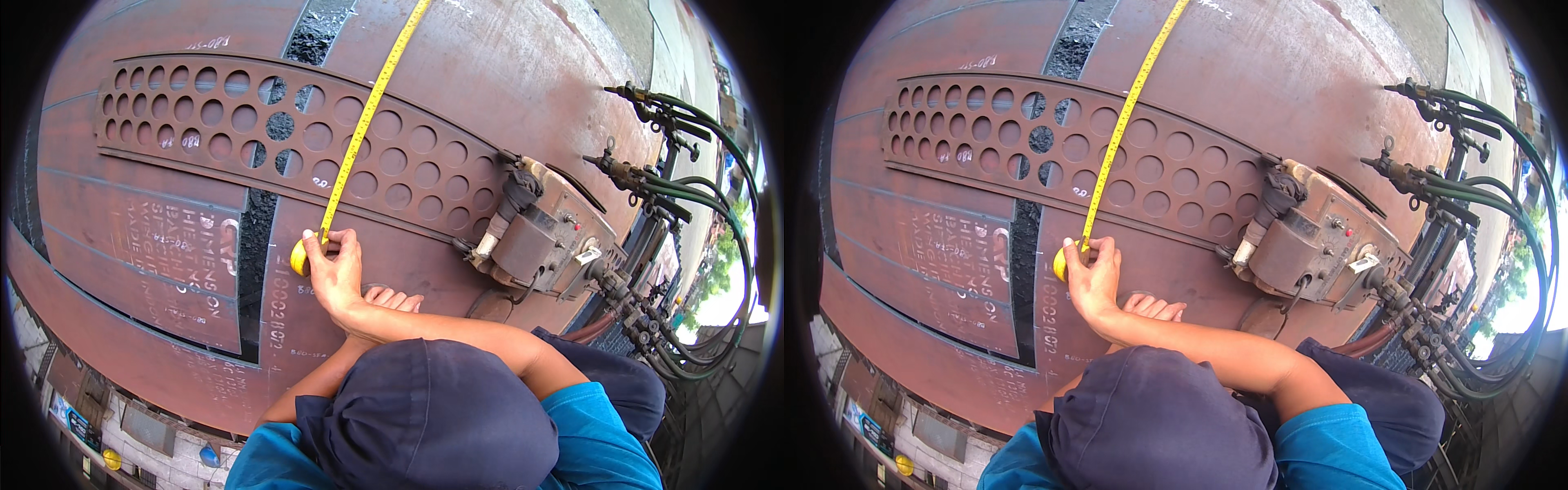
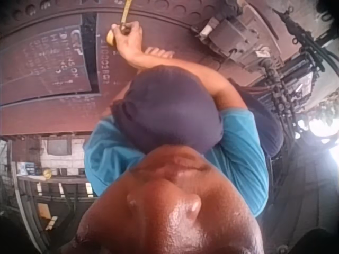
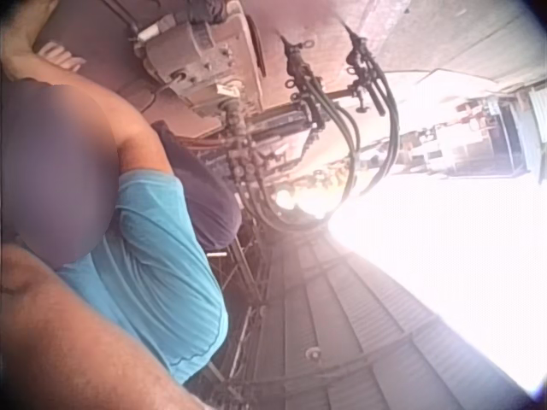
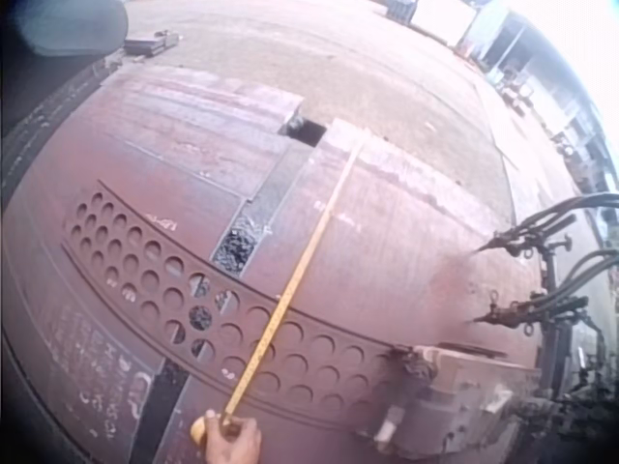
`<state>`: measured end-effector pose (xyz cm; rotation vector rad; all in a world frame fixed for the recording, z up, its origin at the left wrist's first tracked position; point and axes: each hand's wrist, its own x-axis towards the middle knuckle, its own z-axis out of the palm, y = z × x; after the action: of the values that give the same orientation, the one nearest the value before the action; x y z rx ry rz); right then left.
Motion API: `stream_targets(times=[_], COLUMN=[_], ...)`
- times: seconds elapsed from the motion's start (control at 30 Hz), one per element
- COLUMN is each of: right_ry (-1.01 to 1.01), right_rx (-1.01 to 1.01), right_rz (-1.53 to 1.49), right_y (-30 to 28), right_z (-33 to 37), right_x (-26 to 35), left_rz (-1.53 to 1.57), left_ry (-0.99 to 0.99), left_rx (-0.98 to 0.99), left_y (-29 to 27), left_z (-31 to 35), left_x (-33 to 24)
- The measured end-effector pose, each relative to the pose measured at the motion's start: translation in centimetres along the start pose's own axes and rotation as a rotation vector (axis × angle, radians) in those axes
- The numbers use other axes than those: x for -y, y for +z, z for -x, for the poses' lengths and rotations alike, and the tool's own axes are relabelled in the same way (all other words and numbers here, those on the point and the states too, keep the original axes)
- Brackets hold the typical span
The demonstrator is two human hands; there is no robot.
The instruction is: The person measures a large perforated metal sheet with a tape measure, then operates a plasma cutting machine to cut the sheet. The person adjusts the machine's position and controls before initiating the cut.
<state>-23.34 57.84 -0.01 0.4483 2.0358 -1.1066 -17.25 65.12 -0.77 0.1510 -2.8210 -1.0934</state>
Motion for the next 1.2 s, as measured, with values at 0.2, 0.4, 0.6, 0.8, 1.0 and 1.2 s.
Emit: stream_targets(times=[0.2,0.4,0.6,0.8,1.0,1.2], right_ry=[-0.012,-0.021,-0.045,-0.211,-0.555,-0.785], right_rx=[0.003,-0.006,0.032,0.179,0.074,-0.065], right_rz=[0.001,0.016,-0.043,-0.365,-0.433,-0.325], right_y=[0.1,-0.2,-0.3,-3.3,-11.1,-24.3], right_z=[0.1,0.2,0.4,1.7,-4.7,-2.4], right_x=[-0.1,0.4,0.4,4.7,15.9,31.8], left_rz=[-0.014,-0.001,0.021,0.122,0.431,0.889], left_ry=[0.012,0.020,0.002,-0.103,-0.388,-0.447], left_rx=[-0.013,-0.003,-0.007,-0.006,0.127,-0.027], left_y=[0.2,0.6,0.8,0.8,-4.2,-0.1], left_z=[0.1,0.4,0.7,1.5,-2.2,-10.9], left_x=[0.0,0.1,0.0,-0.3,-2.7,0.5])
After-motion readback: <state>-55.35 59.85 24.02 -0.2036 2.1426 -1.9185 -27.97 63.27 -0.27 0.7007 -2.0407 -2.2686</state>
